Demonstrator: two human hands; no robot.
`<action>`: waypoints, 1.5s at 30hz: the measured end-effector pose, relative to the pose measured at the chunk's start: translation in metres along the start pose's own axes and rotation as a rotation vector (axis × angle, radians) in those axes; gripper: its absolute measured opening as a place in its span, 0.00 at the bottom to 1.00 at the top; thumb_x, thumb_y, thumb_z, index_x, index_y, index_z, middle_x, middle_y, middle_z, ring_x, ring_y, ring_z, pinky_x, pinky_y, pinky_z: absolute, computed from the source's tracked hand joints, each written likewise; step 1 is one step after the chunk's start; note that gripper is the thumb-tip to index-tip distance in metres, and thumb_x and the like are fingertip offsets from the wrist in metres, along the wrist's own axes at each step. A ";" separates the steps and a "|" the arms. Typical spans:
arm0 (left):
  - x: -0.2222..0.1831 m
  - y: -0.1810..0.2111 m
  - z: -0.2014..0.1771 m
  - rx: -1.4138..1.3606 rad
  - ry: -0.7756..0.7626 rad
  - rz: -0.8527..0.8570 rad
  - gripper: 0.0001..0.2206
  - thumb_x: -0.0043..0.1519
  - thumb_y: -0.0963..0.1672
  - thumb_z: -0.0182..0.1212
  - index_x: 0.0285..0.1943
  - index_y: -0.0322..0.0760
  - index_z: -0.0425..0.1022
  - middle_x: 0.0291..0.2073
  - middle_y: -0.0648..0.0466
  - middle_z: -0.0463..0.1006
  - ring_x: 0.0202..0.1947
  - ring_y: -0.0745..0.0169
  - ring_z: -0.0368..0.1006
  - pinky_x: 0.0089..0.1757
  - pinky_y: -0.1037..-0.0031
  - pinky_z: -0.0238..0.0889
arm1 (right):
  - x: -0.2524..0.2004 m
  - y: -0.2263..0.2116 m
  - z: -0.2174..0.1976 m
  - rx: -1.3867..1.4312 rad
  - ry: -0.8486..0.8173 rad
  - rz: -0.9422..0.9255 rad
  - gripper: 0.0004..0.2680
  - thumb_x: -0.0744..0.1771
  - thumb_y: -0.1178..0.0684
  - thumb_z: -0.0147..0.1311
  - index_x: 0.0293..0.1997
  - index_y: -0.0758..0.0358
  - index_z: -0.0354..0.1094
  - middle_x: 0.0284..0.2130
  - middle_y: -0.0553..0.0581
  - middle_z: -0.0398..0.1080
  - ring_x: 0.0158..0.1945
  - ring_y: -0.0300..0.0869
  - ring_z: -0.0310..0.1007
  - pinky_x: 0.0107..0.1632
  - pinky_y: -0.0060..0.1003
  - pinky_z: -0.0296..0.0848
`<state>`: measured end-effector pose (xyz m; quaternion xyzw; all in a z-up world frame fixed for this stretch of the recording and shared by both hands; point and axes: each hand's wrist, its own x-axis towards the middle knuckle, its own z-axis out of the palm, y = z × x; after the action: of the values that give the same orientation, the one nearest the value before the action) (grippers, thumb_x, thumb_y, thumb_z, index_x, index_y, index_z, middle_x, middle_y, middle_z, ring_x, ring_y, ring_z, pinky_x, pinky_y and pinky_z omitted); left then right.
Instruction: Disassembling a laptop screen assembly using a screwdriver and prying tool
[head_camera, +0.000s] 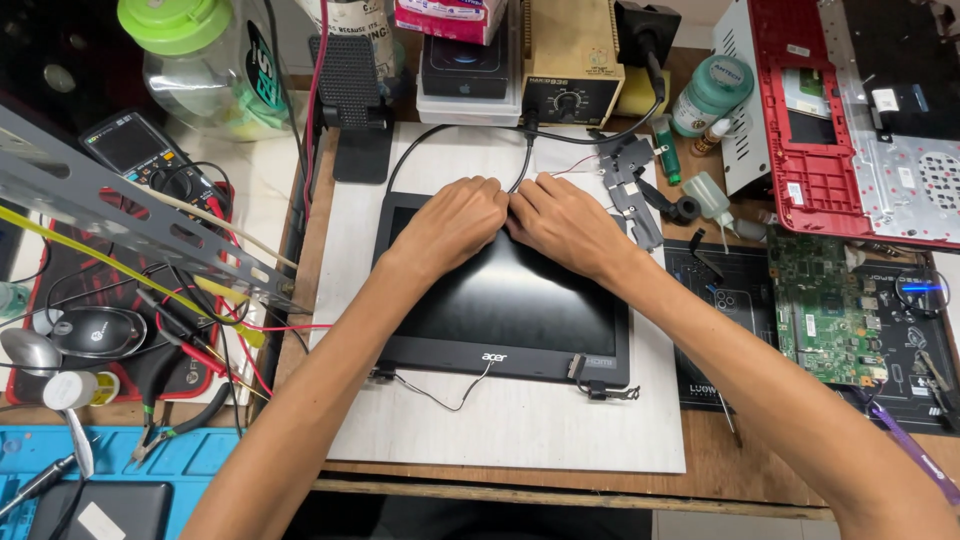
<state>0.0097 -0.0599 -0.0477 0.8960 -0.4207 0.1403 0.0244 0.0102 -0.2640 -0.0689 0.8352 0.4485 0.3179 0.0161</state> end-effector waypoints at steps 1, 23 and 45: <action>-0.001 0.000 0.000 -0.002 0.000 0.002 0.10 0.50 0.36 0.71 0.30 0.35 0.71 0.22 0.51 0.72 0.28 0.56 0.77 0.36 0.72 0.72 | 0.000 0.000 0.000 -0.001 -0.002 0.002 0.08 0.68 0.48 0.54 0.33 0.58 0.63 0.27 0.54 0.59 0.36 0.47 0.67 0.39 0.36 0.70; -0.004 0.002 0.009 0.018 0.034 -0.021 0.10 0.51 0.38 0.71 0.32 0.34 0.71 0.24 0.52 0.71 0.31 0.56 0.75 0.39 0.71 0.71 | 0.002 -0.010 -0.013 -0.001 0.100 0.051 0.07 0.68 0.50 0.55 0.35 0.60 0.64 0.28 0.55 0.60 0.37 0.48 0.64 0.47 0.42 0.60; -0.007 0.007 0.011 0.071 0.132 -0.030 0.07 0.56 0.35 0.63 0.32 0.36 0.69 0.23 0.54 0.69 0.28 0.59 0.73 0.37 0.72 0.70 | -0.004 0.001 0.007 -0.083 0.077 -0.075 0.08 0.67 0.49 0.57 0.33 0.59 0.63 0.27 0.55 0.59 0.34 0.48 0.64 0.48 0.41 0.60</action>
<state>0.0028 -0.0614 -0.0605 0.8913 -0.3994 0.2133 0.0223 0.0128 -0.2663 -0.0762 0.8035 0.4665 0.3672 0.0453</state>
